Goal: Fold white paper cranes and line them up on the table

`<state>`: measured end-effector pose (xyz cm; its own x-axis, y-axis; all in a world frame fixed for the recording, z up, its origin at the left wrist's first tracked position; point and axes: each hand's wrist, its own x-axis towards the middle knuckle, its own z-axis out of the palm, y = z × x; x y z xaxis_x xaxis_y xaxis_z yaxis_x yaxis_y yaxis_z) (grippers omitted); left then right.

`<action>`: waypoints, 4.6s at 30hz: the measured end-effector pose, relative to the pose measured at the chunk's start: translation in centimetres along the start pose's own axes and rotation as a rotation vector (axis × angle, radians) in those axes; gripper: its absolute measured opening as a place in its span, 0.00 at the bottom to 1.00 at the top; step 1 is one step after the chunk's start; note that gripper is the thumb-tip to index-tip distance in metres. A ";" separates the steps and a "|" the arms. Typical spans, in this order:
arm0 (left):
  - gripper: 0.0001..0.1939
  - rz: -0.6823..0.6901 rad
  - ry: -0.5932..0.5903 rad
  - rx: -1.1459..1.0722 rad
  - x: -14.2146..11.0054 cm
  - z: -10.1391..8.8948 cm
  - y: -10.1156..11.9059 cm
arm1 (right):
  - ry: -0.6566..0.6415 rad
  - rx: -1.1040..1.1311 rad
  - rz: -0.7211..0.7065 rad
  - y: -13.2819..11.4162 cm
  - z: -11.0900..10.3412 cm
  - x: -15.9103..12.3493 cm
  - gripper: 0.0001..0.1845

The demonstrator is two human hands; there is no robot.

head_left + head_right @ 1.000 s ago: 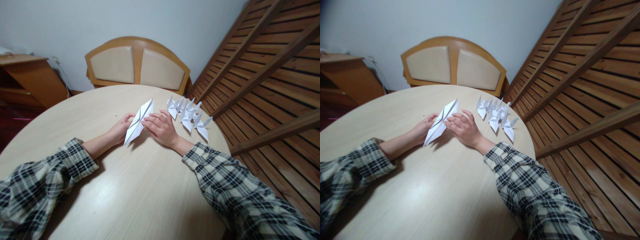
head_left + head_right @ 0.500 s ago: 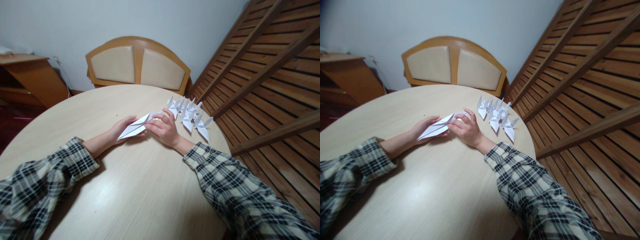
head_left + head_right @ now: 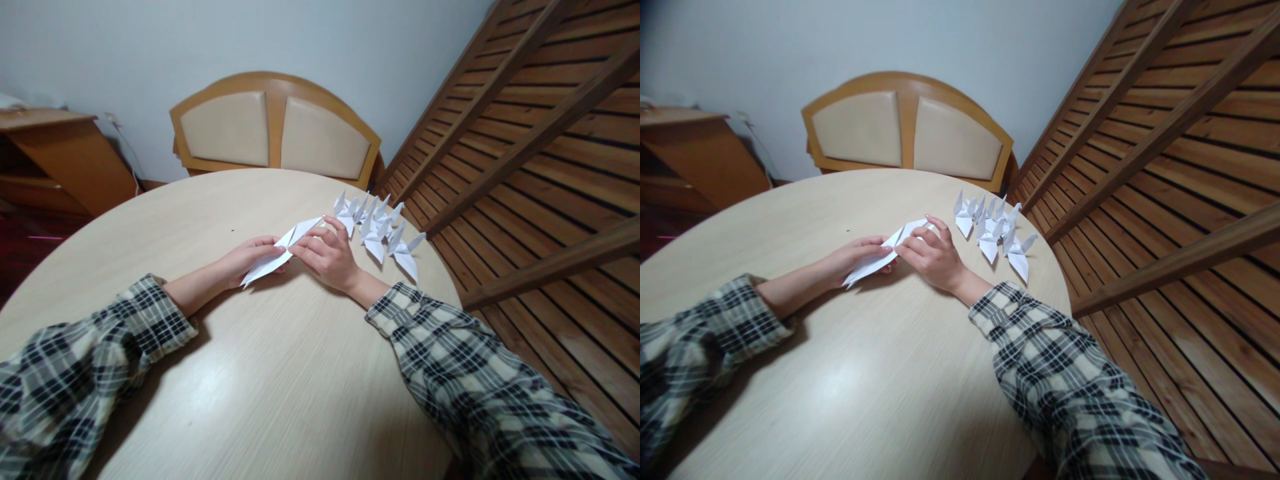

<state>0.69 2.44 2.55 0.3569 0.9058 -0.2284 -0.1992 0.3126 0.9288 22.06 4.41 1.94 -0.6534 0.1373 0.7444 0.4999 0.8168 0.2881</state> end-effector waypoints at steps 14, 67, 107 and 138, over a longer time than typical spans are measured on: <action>0.05 -0.041 -0.041 0.038 0.3 -0.1 -0.1 | -0.116 0.074 -0.016 0.6 -0.1 0.1 0.12; 0.33 -0.088 -0.294 -0.161 0.4 -1.1 0.1 | -0.085 0.808 0.539 -0.3 0.6 0.8 0.07; 0.15 0.301 0.084 0.313 -0.5 0.7 -0.7 | -0.095 1.240 0.959 -1.7 0.8 1.2 0.16; 0.15 0.276 -0.234 0.694 -0.9 0.5 -0.1 | -0.201 1.371 0.887 -2.3 0.7 1.3 0.14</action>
<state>0.87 1.49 2.81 0.5763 0.8166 0.0334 0.2795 -0.2354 0.9308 19.64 3.08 1.83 -0.5684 0.7808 0.2593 -0.0390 0.2892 -0.9565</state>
